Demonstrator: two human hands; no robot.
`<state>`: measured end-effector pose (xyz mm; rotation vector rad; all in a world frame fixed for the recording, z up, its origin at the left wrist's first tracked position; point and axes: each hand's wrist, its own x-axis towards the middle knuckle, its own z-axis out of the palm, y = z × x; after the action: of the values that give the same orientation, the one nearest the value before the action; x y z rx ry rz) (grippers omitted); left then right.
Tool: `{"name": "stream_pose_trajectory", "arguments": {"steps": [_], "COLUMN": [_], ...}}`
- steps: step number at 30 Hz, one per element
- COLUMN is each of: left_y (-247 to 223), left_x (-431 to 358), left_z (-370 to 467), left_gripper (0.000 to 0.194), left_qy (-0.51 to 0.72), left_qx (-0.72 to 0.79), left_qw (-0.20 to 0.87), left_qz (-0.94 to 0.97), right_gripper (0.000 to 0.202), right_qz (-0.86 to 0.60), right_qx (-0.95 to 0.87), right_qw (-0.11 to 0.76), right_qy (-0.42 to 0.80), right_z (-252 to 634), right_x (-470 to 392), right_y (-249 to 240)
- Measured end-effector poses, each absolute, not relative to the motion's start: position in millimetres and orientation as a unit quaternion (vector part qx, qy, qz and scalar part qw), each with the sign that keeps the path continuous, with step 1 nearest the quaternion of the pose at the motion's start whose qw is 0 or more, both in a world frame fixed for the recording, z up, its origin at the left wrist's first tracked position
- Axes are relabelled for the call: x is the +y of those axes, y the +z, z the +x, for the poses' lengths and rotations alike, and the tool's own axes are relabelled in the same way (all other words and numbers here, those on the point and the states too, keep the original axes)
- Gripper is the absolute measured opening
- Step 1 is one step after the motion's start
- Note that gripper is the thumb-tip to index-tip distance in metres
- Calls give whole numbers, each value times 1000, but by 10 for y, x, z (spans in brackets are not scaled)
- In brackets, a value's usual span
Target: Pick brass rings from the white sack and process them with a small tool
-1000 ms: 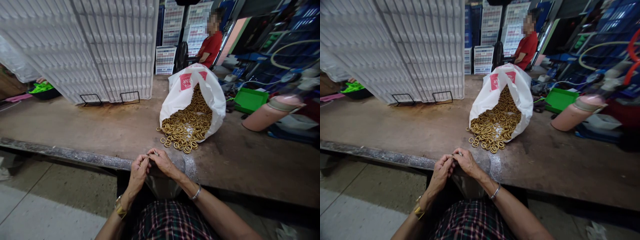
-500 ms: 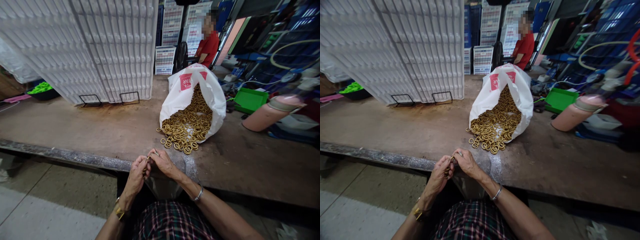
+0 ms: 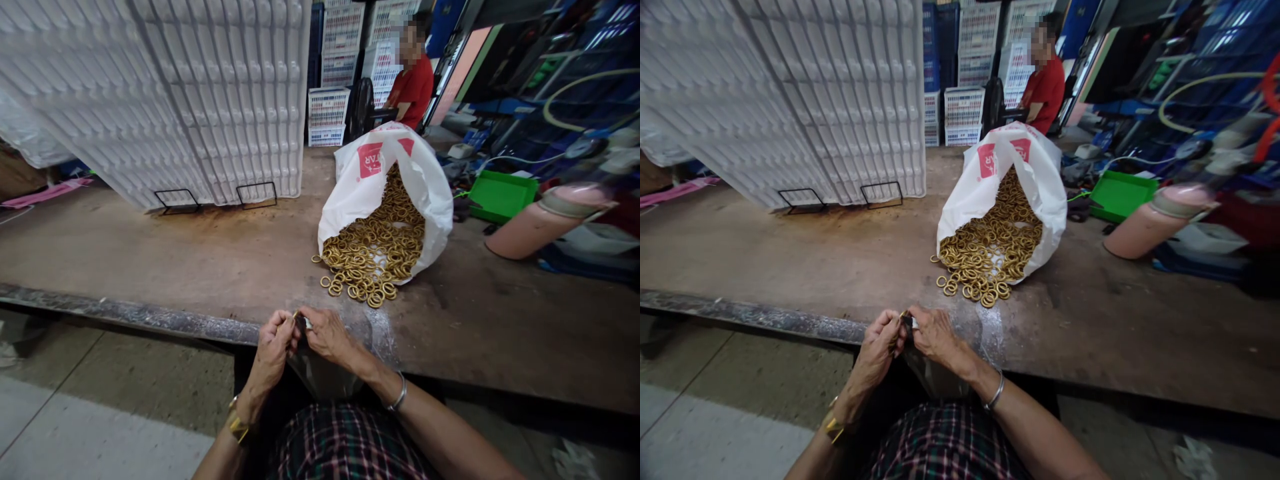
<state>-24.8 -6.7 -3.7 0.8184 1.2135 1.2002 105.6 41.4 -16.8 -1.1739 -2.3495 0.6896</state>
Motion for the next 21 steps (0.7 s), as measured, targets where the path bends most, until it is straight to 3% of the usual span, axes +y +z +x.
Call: {"name": "stream_pose_trajectory", "arguments": {"steps": [21], "left_y": [-33], "left_x": [-71], "left_z": [-259], "left_gripper": [32], "left_qy": [484], "left_qx": [572], "left_qw": [500], "left_qz": [434], "right_gripper": [27], "right_qz": [-435], "right_qx": [-849], "right_qw": [191], "right_qy": [232], "right_z": [1029], "right_x": [391], "right_y": [-128]}}
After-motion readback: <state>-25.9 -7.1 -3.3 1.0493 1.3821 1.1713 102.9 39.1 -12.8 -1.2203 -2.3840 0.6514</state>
